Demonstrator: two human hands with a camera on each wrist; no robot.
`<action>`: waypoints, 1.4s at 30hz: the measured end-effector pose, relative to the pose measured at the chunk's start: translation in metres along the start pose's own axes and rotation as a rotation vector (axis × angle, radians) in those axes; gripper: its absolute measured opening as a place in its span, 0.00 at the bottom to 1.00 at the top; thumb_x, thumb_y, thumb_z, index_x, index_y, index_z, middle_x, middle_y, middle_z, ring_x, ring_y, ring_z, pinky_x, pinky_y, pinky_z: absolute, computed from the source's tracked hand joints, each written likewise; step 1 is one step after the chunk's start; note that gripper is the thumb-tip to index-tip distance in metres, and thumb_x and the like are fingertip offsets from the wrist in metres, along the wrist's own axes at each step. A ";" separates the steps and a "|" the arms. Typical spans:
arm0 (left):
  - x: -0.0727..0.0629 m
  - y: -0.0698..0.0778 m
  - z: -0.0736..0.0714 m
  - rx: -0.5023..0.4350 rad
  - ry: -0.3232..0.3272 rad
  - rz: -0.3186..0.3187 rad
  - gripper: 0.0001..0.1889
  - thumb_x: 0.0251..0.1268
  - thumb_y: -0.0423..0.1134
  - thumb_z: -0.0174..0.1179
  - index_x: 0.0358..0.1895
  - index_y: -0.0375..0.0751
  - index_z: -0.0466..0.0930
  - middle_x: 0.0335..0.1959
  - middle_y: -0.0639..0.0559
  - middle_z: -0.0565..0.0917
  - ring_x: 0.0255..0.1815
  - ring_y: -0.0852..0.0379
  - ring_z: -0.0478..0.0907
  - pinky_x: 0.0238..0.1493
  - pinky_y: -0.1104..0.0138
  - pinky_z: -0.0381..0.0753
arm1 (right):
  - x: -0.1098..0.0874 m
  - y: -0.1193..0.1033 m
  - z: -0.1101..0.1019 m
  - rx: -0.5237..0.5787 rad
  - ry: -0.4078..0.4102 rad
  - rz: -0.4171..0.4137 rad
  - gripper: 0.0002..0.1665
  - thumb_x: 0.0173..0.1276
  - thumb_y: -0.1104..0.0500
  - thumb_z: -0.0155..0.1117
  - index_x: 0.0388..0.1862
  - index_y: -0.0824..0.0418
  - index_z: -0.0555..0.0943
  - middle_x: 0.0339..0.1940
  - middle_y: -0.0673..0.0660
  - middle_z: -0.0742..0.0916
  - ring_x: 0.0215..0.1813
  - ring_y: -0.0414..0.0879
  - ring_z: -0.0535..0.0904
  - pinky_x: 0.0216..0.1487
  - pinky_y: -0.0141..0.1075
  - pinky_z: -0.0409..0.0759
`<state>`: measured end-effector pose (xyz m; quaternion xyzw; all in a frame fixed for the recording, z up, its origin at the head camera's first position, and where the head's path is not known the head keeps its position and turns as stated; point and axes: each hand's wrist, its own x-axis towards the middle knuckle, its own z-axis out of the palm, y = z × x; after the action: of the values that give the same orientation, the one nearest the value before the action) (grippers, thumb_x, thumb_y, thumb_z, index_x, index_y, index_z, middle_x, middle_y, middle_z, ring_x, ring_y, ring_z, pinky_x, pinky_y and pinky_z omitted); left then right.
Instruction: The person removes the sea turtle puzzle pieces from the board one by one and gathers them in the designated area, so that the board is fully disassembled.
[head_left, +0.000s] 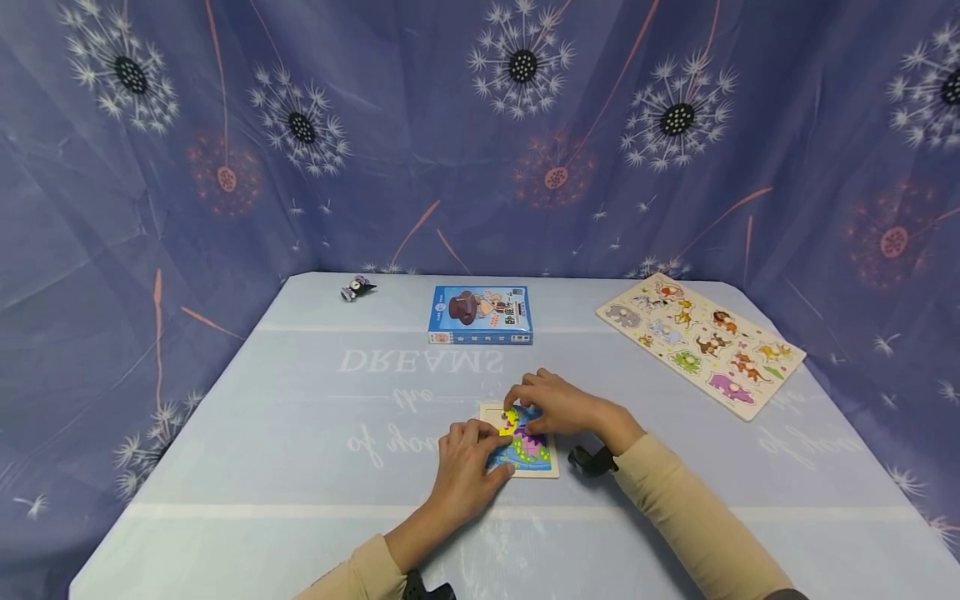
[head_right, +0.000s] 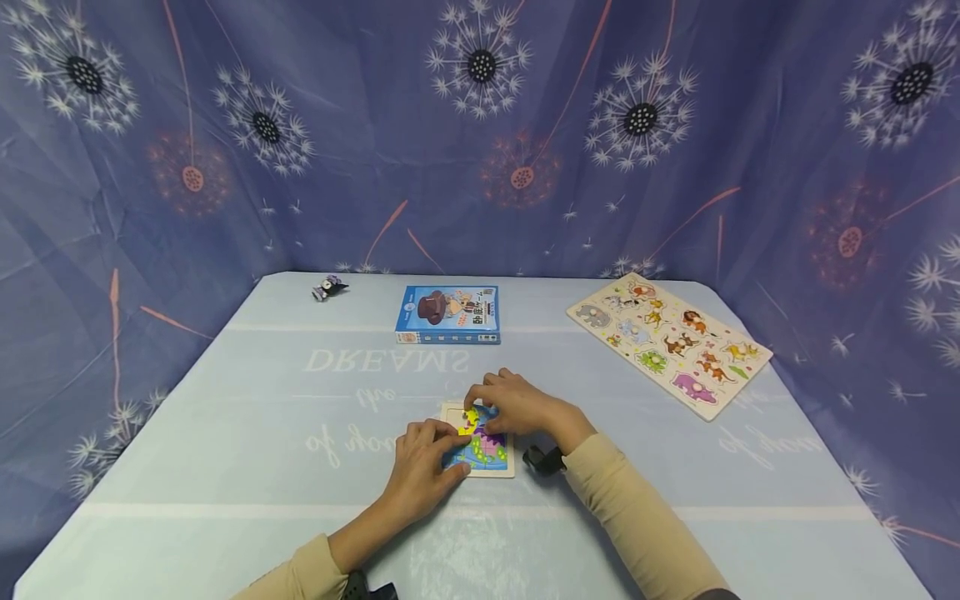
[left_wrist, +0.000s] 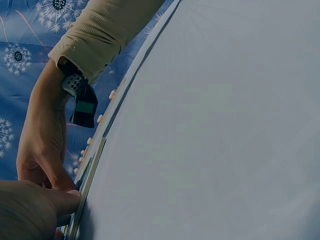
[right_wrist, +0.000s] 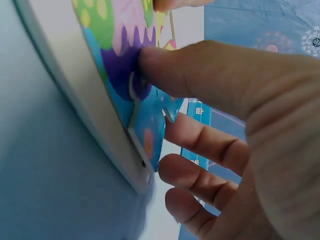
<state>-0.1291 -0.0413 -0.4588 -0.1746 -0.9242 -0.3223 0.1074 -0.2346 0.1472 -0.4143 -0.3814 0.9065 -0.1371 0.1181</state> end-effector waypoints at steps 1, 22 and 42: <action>0.000 0.000 0.000 0.001 0.001 0.000 0.19 0.52 0.44 0.67 0.50 0.47 0.84 0.48 0.52 0.75 0.51 0.52 0.64 0.51 0.54 0.60 | -0.001 0.000 0.001 0.001 0.012 -0.003 0.21 0.58 0.56 0.69 0.50 0.42 0.77 0.44 0.49 0.80 0.46 0.43 0.69 0.47 0.39 0.69; -0.001 -0.001 0.001 0.021 0.036 0.026 0.19 0.50 0.42 0.68 0.49 0.46 0.84 0.46 0.51 0.76 0.50 0.53 0.65 0.50 0.53 0.61 | -0.013 -0.004 0.020 0.121 0.169 0.125 0.21 0.58 0.56 0.69 0.51 0.59 0.81 0.43 0.49 0.80 0.45 0.41 0.70 0.49 0.38 0.72; -0.002 -0.001 0.001 0.011 0.039 0.024 0.19 0.50 0.43 0.68 0.48 0.46 0.84 0.46 0.51 0.76 0.50 0.53 0.65 0.51 0.53 0.60 | -0.015 -0.016 0.025 0.066 0.249 0.183 0.21 0.55 0.57 0.70 0.49 0.56 0.81 0.37 0.48 0.78 0.43 0.42 0.68 0.46 0.38 0.70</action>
<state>-0.1280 -0.0416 -0.4606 -0.1788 -0.9216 -0.3191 0.1300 -0.2058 0.1437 -0.4310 -0.2730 0.9402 -0.2016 0.0291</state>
